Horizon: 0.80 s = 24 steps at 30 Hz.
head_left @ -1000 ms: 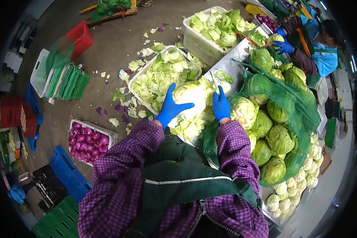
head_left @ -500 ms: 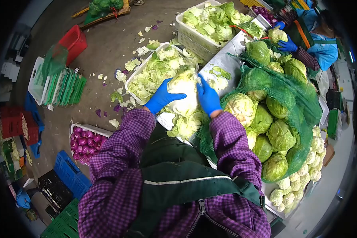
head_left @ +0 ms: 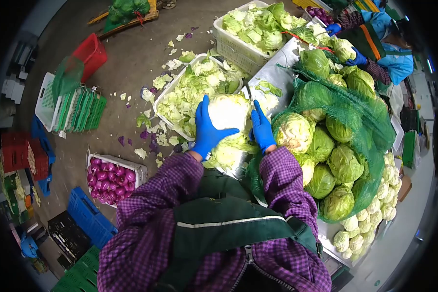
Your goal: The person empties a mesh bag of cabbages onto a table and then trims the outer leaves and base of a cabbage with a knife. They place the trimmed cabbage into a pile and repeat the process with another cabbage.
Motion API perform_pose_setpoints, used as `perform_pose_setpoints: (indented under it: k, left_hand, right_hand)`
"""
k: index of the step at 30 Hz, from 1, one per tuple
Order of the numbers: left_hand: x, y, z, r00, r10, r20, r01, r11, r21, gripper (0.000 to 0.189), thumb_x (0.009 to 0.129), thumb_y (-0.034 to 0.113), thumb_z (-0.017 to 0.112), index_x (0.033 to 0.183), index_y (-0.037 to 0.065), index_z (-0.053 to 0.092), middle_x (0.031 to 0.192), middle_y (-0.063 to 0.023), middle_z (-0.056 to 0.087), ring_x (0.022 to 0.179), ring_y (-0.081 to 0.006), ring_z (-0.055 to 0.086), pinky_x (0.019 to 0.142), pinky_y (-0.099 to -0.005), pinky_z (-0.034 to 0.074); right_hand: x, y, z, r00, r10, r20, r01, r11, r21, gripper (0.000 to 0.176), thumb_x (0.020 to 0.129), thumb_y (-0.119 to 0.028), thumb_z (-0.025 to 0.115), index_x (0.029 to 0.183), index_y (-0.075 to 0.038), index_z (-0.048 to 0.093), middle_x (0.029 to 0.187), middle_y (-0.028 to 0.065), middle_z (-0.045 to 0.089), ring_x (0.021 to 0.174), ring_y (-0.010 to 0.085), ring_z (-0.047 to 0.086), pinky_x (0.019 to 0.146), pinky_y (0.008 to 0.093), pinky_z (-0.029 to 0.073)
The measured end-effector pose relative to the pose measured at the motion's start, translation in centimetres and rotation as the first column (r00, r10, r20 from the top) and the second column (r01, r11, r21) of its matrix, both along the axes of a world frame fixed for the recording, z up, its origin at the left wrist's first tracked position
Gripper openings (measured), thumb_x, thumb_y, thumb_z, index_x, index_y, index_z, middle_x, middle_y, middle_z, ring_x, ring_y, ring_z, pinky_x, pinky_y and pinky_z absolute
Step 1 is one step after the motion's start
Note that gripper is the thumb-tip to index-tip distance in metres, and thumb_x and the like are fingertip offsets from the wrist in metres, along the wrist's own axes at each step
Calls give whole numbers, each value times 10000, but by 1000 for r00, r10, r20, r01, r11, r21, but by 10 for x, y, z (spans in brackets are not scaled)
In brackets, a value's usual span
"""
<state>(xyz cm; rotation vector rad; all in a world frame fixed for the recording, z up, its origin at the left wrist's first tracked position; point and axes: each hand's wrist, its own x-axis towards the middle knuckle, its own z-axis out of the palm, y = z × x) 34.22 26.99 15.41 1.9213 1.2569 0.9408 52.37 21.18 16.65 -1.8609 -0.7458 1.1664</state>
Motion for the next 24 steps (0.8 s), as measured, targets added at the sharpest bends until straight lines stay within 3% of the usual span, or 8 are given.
perform_pose_setpoints:
  k: [5,12,14,16,17,20,22,24]
  left_hand:
    - [-6,55,3,973,-213,94,232,910,-343,1174,508,354,902,1413,21,233,1308,-224,367,1195,-325,420,1007,-414,371]
    - [6,44,1,977,-211,-43,197,957,-212,1189,480,460,881,1392,18,260,1261,-232,400,1165,-382,411,997,-453,353]
    - [11,45,3,976,-190,-111,161,960,-227,1184,472,466,880,1388,24,274,1257,-234,405,1166,-380,409,992,-459,357]
    - [10,34,7,962,-231,-143,220,972,-87,1185,458,476,877,1388,34,289,1257,-230,405,1164,-386,408,998,-453,351]
    - [6,35,10,958,-261,-120,252,964,-80,1191,457,467,882,1392,34,285,1274,-223,398,1184,-380,397,1013,-446,338]
    - [-12,43,2,918,-396,-11,393,914,-98,1180,481,408,890,1410,39,263,1341,-208,355,1250,-347,353,1052,-419,296]
    - [-38,48,3,875,-482,57,485,867,-114,1166,506,358,893,1423,43,245,1392,-201,318,1297,-319,319,1077,-400,266]
    - [-53,49,11,842,-513,165,538,819,-200,1171,532,327,888,1439,44,203,1446,-182,260,1335,-272,277,1091,-380,242]
  right_hand:
    - [-6,-8,35,793,231,565,-322,944,66,605,936,-327,438,1465,-217,166,1328,190,465,966,419,586,788,455,485]
    - [3,31,10,750,380,542,-348,923,-166,560,933,-389,416,1439,-202,265,1104,210,609,960,389,595,842,450,458]
    - [9,41,2,808,297,508,-287,953,-100,545,926,-411,401,1417,-189,323,1063,226,619,944,388,602,849,449,455]
    - [19,58,-7,995,-4,96,24,977,-211,545,913,-419,406,1388,-152,382,1114,236,599,1002,378,590,889,434,439]
    - [42,64,-72,976,9,217,9,997,-80,540,904,-396,433,1362,-111,418,1169,239,575,1074,359,566,924,407,423]
    - [26,43,-65,948,-72,309,72,997,11,508,911,-360,447,1338,-84,441,1197,236,563,1121,350,539,949,379,401]
    - [1,25,-86,978,-196,75,197,980,-10,484,923,-344,440,1327,-78,450,1088,213,619,914,312,626,814,369,474]
    - [-19,0,-93,907,-344,-243,347,937,-35,376,953,-339,419,1198,-73,522,756,84,584,410,142,467,389,294,406]
